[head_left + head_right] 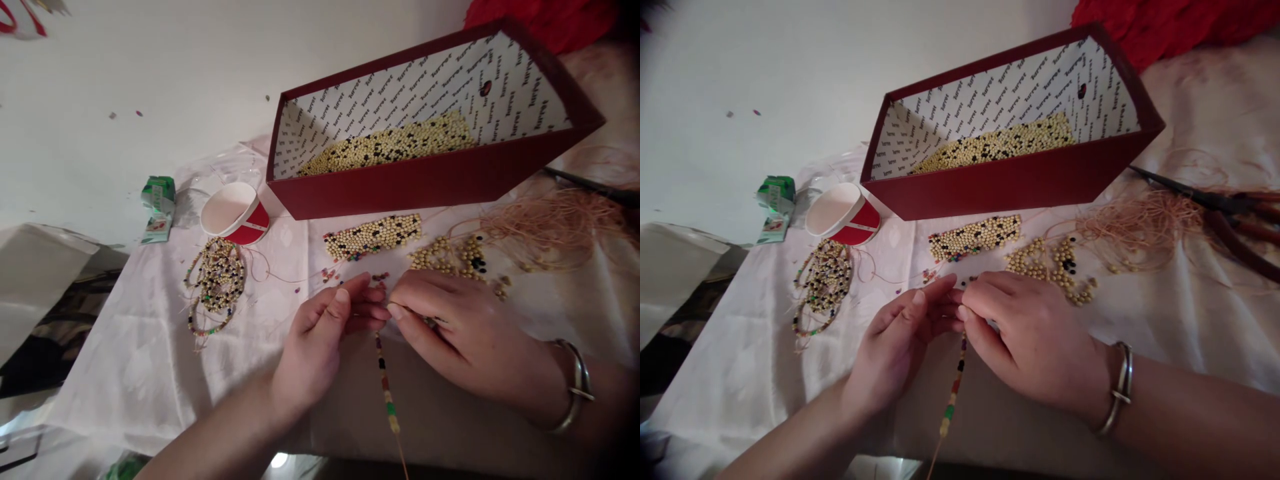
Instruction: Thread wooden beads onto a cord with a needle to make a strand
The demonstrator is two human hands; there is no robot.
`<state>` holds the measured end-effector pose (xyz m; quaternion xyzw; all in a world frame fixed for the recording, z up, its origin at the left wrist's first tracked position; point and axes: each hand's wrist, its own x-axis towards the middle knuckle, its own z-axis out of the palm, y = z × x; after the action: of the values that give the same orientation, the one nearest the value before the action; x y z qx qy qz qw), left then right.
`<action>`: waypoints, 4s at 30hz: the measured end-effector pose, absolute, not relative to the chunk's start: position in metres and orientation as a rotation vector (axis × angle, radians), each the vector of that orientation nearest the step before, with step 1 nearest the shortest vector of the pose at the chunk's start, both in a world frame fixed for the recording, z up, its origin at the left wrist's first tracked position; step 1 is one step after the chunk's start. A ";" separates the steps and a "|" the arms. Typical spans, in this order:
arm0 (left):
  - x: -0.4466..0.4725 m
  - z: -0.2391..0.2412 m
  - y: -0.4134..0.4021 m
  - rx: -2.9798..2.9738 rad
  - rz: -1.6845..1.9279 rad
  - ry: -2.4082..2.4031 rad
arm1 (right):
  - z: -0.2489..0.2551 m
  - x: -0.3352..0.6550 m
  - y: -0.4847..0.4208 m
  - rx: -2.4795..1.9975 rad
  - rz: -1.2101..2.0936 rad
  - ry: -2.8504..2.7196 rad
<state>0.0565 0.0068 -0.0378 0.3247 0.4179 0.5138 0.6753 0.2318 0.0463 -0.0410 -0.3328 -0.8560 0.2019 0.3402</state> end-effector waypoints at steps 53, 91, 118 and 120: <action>0.074 -0.039 0.002 0.343 1.409 0.798 | -0.042 0.218 0.057 -0.783 0.140 -2.221; 0.054 -0.036 0.007 0.747 1.124 0.992 | -0.037 0.236 0.057 -0.850 1.152 -1.876; 0.058 -0.037 0.008 0.577 1.110 0.833 | -0.031 0.242 0.063 -0.924 1.307 -2.000; 0.058 -0.037 0.008 0.585 1.105 0.852 | -0.032 0.242 0.063 -0.912 1.273 -2.002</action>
<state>0.0582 0.0081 -0.0368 0.2655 0.3864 0.5015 0.7271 0.2419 0.0633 -0.0316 -0.3427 -0.7526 0.4784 0.2954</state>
